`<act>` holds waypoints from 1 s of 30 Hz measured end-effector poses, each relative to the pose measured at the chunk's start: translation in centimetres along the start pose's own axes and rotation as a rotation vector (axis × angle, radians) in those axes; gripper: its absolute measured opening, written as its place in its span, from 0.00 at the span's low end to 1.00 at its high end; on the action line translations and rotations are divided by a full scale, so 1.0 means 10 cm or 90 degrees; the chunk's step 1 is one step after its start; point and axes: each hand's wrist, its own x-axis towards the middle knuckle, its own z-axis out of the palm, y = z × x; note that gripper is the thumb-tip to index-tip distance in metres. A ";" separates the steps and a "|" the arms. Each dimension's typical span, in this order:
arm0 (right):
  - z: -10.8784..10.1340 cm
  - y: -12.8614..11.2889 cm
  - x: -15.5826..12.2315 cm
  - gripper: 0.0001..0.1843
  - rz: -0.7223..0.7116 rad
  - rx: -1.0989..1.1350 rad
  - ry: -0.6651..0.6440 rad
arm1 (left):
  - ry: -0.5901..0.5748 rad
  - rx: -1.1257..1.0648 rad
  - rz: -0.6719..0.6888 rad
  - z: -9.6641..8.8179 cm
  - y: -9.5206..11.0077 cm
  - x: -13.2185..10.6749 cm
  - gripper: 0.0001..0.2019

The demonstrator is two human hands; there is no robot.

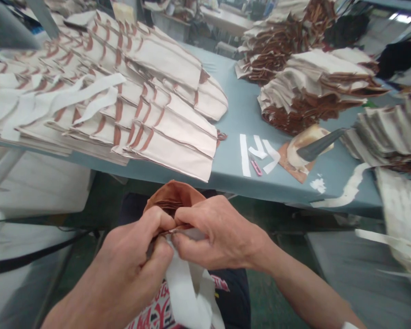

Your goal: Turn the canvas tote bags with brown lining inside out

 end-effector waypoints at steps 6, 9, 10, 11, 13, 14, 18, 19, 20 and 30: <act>0.19 0.09 0.06 0.11 -0.002 0.213 0.064 | 0.039 0.084 -0.007 0.09 -0.13 -0.12 0.10; 0.28 0.12 0.06 0.07 0.034 0.373 0.068 | 0.085 0.089 0.046 0.17 -0.28 -0.22 0.11; 0.31 0.13 0.06 0.07 0.048 0.424 0.067 | 0.086 0.075 0.066 0.20 -0.33 -0.24 0.12; 0.33 0.14 0.05 0.07 0.065 0.470 0.066 | 0.084 0.055 0.084 0.23 -0.37 -0.26 0.13; 0.38 0.15 0.02 0.08 0.096 0.549 0.058 | 0.082 0.007 0.119 0.27 -0.42 -0.26 0.16; 0.40 0.16 0.00 0.08 0.112 0.583 0.052 | 0.081 -0.018 0.140 0.29 -0.43 -0.25 0.17; 0.47 0.18 -0.06 0.17 0.173 0.736 0.014 | 0.093 -0.088 0.201 0.34 -0.41 -0.17 0.22; 0.49 0.18 -0.07 0.21 0.175 0.777 0.005 | 0.093 -0.097 0.204 0.35 -0.40 -0.15 0.21; 0.50 0.18 -0.07 0.25 0.172 0.814 0.001 | 0.097 -0.103 0.204 0.36 -0.39 -0.14 0.21; 0.42 0.13 -0.11 0.32 0.111 0.799 0.024 | 0.151 -0.122 0.228 0.38 -0.31 -0.07 0.19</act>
